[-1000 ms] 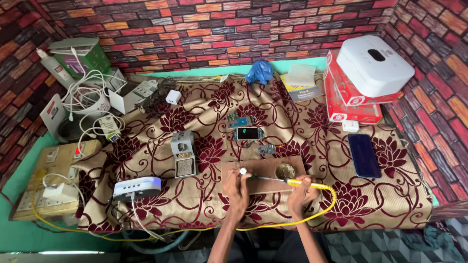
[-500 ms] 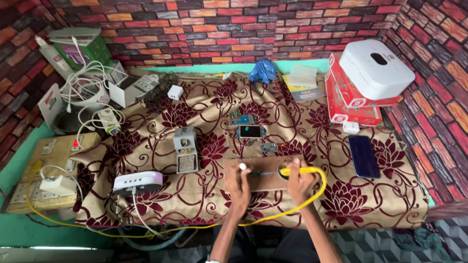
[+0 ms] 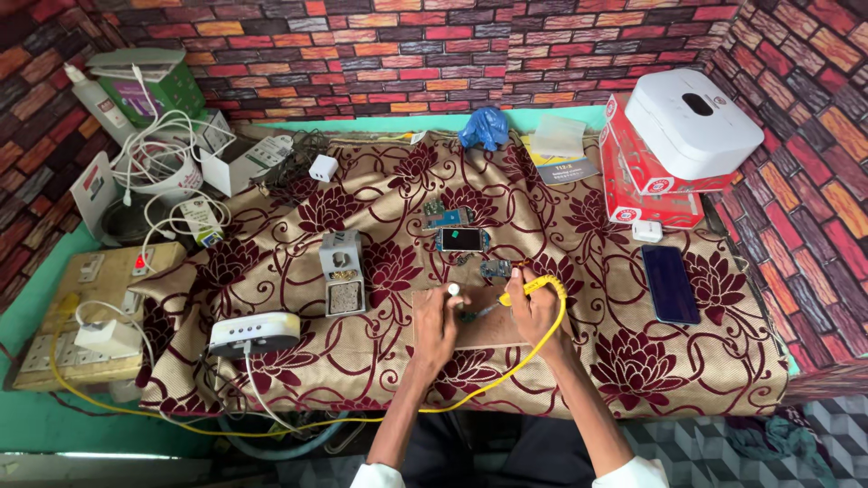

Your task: The person uses a soldering iron and solder to work on a small circuit board placed on a wooden board. They repeatedly apply heat and solder to specific points on the board while holding it steady with their other hand.

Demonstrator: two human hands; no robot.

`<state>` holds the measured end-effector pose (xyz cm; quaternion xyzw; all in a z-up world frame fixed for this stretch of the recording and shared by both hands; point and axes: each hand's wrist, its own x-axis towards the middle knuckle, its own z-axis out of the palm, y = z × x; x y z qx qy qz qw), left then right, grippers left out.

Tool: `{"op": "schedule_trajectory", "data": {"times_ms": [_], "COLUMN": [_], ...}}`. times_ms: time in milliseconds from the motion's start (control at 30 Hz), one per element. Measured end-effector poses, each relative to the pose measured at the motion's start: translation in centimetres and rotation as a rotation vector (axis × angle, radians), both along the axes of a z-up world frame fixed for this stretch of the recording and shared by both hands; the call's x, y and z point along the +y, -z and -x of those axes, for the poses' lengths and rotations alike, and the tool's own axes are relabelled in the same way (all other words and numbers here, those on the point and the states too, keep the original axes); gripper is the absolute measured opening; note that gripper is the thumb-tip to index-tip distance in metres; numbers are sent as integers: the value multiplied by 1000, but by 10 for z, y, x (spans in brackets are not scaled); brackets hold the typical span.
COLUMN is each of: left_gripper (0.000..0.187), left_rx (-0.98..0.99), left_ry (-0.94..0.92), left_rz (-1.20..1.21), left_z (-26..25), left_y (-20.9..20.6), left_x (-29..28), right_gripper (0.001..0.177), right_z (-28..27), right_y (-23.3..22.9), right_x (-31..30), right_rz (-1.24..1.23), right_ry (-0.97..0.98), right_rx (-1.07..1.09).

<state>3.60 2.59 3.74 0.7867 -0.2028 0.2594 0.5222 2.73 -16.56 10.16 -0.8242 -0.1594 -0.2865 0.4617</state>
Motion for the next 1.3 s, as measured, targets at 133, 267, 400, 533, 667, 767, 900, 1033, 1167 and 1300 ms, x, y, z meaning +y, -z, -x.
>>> {"op": "schedule_trajectory", "data": {"times_ms": [133, 267, 400, 533, 667, 767, 900, 1033, 1167, 1300], "left_gripper": [29, 23, 18, 20, 15, 16, 18, 18, 26, 23], "left_rx": [-5, 97, 102, 47, 30, 29, -13, -8, 29, -11], "left_ry": [42, -9, 1, 50, -17, -18, -22, 13, 25, 2], "left_rz": [27, 136, 199, 246, 249, 188, 127, 141, 125, 109], "left_z": [-6, -7, 0, 0, 0, 1, 1, 0, 1, 0], "left_y": [9, 2, -7, -14, -13, -12, -12, -12, -11, -12], "left_x": [-2, 1, 0, 1, -1, -1, 1, 0, 0, 0], "right_gripper": [28, 24, 14, 17, 14, 22, 21, 16, 23, 25], "right_z": [3, -6, -10, -10, -10, -9, -6, -4, 1, 7], "right_y": [3, 3, 5, 5, 4, 0, -10, -17, -20, -23], "right_x": [-7, -6, -9, -5, 0, 3, 2, -4, -8, -10], "right_rz": [-17, 40, 540, 674, 544, 63, 136, 223, 132, 137], "right_ry": [-27, -83, -15, 73, 16, -61, -64, -76, -183, -259], "right_rx": [30, 71, -254, -505, -271, 40, -78, 86, 170, 210]}}
